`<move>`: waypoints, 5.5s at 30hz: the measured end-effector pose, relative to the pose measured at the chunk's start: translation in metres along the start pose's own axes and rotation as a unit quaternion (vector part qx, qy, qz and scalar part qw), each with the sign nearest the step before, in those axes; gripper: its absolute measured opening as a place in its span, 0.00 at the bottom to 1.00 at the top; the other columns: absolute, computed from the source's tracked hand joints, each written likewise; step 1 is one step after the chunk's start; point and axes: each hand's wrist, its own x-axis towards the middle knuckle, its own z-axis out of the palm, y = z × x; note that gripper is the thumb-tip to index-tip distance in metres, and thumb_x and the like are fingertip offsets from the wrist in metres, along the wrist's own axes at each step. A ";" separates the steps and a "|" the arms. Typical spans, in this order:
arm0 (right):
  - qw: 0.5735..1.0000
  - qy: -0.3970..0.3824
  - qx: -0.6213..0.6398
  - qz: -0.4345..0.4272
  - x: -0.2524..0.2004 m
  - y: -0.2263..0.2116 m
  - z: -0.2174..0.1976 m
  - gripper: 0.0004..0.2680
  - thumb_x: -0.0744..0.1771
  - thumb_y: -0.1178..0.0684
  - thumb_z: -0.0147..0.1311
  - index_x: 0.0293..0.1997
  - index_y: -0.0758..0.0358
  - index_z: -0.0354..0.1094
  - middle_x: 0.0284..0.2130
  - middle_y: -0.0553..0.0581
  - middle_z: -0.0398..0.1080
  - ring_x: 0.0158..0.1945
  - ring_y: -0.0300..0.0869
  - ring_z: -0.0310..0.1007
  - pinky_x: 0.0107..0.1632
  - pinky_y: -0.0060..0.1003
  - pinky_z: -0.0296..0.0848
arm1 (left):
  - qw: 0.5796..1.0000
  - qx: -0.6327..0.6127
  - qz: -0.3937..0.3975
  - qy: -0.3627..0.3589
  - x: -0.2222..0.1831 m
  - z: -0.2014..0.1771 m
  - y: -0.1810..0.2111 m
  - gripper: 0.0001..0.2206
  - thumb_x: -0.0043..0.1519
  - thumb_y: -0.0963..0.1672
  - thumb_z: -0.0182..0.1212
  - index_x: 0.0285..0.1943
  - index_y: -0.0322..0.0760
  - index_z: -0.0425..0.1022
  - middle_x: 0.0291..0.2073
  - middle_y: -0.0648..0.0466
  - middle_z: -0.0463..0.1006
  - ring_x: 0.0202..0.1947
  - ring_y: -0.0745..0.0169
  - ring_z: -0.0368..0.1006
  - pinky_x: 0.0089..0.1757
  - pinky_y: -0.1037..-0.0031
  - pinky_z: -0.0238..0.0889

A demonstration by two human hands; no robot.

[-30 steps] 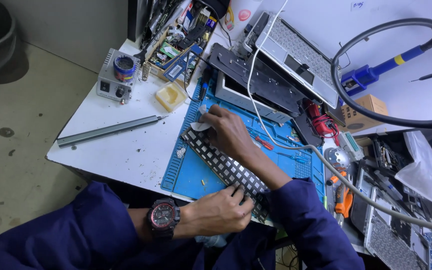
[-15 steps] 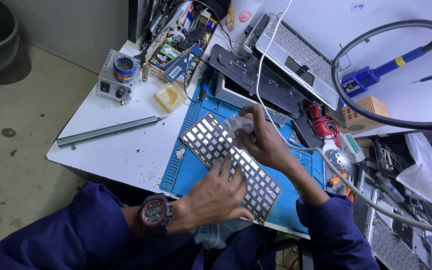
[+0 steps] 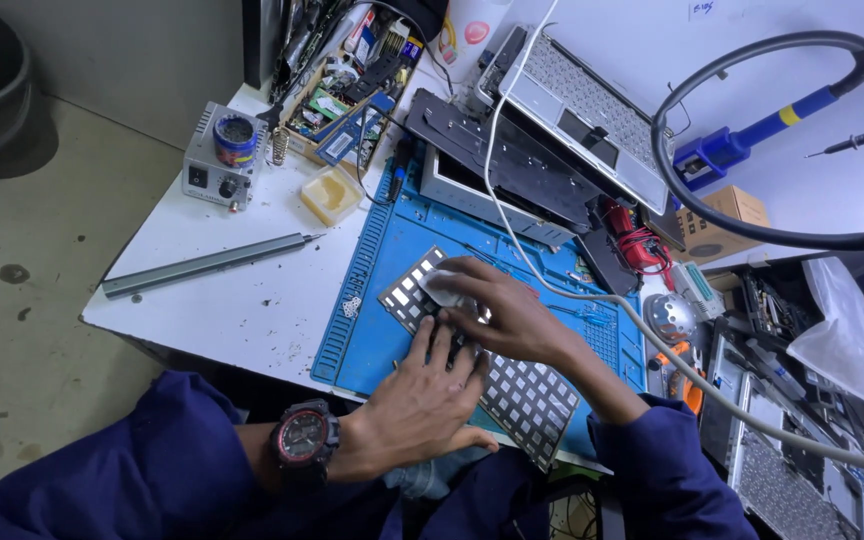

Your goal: Cleaning a laptop keyboard and an internal component using a cloth and cleaning solution on a repair workbench.

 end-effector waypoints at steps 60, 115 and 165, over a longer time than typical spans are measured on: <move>0.940 -0.138 -0.309 0.041 -0.161 -0.021 0.021 0.10 0.67 0.58 0.53 0.53 0.59 0.68 0.48 0.57 0.66 0.33 0.46 0.74 0.33 0.42 0.75 | 0.931 -0.326 -0.157 -0.037 0.029 -0.052 -0.087 0.36 0.67 0.61 0.37 0.71 0.30 0.63 0.50 0.35 0.76 0.40 0.35 0.78 0.35 0.51 0.72; 0.931 0.339 -0.025 0.131 -0.150 0.001 0.041 0.09 0.66 0.57 0.63 0.49 0.63 0.72 0.43 0.55 0.77 0.46 0.44 0.79 0.49 0.35 0.74 | 0.976 0.172 0.127 0.037 -0.004 -0.025 0.011 0.30 0.66 0.58 0.53 0.64 0.32 0.72 0.57 0.38 0.76 0.55 0.37 0.74 0.49 0.57 0.71; 0.982 0.109 -0.151 -0.007 -0.067 0.009 0.054 0.14 0.61 0.65 0.53 0.53 0.71 0.68 0.44 0.66 0.67 0.45 0.57 0.66 0.46 0.49 0.68 | 0.980 0.193 0.051 0.014 -0.027 -0.031 -0.005 0.12 0.63 0.41 0.51 0.50 0.30 0.78 0.43 0.42 0.74 0.43 0.46 0.70 0.47 0.63 0.69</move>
